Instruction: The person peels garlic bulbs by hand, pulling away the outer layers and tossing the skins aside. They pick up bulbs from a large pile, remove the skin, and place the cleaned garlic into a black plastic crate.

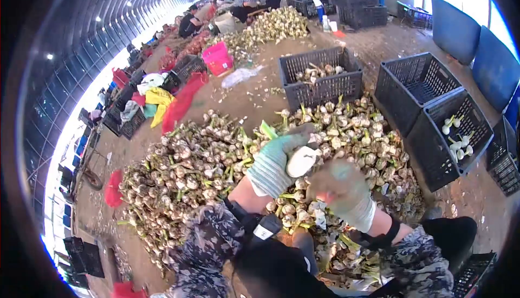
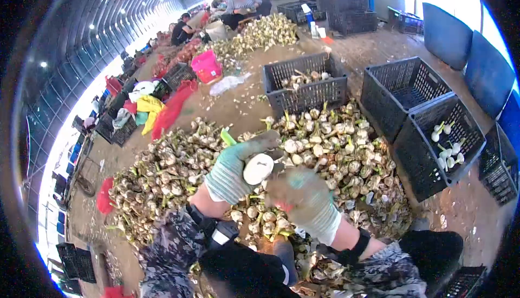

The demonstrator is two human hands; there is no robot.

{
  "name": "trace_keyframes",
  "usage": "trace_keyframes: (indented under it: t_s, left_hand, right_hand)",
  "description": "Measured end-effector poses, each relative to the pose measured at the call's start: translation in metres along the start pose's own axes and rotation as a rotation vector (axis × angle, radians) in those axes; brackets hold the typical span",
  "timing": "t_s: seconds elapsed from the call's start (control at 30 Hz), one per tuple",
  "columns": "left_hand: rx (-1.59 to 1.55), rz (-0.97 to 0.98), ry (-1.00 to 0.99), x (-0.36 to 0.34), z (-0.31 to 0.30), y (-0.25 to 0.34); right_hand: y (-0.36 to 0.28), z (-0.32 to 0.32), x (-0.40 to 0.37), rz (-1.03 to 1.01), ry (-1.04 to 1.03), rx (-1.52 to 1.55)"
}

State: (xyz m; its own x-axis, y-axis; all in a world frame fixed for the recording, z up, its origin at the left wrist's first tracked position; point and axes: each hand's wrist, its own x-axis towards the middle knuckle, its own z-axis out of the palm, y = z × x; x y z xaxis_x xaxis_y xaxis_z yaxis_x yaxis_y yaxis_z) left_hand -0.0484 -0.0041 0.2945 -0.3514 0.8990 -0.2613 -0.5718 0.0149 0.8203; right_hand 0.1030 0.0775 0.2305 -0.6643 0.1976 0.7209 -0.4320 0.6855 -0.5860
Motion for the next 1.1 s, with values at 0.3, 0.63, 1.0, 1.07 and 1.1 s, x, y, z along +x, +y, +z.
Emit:
trace_keyframes:
  t_s: [0.3,0.63,1.0,1.07,1.1]
  left_hand:
    - [-0.298,0.315,0.015,-0.05,0.012,-0.054]
    - [-0.409,0.211,-0.058,-0.049,0.021,-0.069]
    - [-0.478,0.203,-0.01,-0.029,-0.013,-0.077]
    - [-0.47,0.195,0.077,-0.027,-0.013,-0.077]
    - [-0.396,0.238,0.098,-0.025,-0.016,-0.081]
  right_hand:
    - [-0.058,-0.027,-0.013,0.9,0.222,0.91]
    - [-0.077,0.005,-0.032,0.69,0.315,0.858]
    - [-0.053,0.015,-0.025,0.87,0.211,0.912]
    - [-0.034,0.015,-0.033,0.885,0.22,0.955]
    - [-0.029,0.013,-0.031,0.917,0.234,1.064]
